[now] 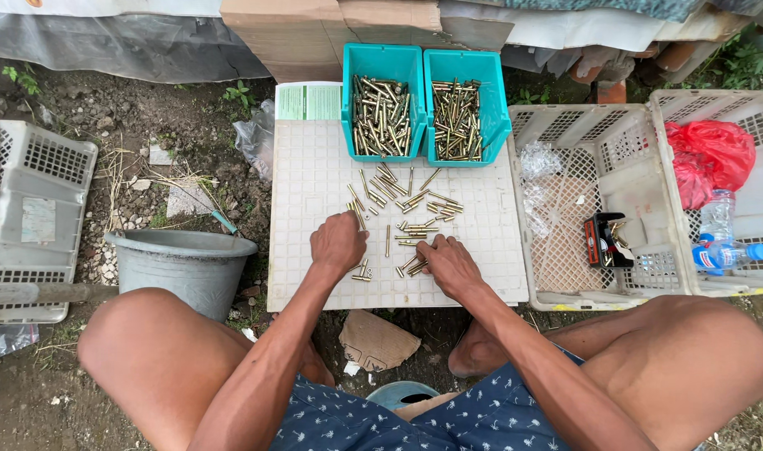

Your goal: The person sits on the ground and assembles bullets by hand, picking up brass casings and small components from a tiled table and two teal bins. They insert the components into the casings and place the finished items back into the bins.

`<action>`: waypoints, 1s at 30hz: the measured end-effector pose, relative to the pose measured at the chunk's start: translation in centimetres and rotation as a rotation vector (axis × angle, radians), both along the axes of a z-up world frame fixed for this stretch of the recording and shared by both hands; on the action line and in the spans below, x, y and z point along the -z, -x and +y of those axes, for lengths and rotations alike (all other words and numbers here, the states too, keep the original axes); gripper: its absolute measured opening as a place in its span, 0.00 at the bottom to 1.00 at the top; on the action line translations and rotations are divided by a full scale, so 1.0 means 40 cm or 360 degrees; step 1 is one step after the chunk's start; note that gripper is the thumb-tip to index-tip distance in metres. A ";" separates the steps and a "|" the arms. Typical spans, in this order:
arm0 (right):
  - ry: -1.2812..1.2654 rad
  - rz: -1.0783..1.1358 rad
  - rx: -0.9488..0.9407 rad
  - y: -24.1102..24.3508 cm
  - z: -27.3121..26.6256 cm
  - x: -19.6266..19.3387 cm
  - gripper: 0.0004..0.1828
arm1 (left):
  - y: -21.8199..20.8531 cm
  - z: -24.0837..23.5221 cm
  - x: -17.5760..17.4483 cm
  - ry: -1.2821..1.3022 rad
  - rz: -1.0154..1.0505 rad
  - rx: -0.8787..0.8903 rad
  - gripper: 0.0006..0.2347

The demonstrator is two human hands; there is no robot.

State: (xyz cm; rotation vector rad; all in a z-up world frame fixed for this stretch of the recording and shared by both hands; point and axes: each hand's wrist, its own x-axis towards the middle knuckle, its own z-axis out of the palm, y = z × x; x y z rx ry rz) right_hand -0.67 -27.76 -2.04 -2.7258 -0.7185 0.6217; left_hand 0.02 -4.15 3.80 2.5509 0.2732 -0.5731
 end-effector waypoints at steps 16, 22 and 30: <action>-0.0327 0.0167 0.0245 -0.049 0.050 -0.148 0.06 | 0.041 -0.102 -0.070 0.0775 -0.0045 0.0373 0.12; -0.0702 0.0098 0.0344 -0.114 0.065 -0.122 0.08 | -0.007 -0.058 0.039 0.0509 -0.0170 0.0292 0.10; -0.0247 0.0012 0.0446 -0.140 0.102 -0.031 0.07 | -0.016 0.002 -0.012 0.0921 -0.0279 -0.0399 0.07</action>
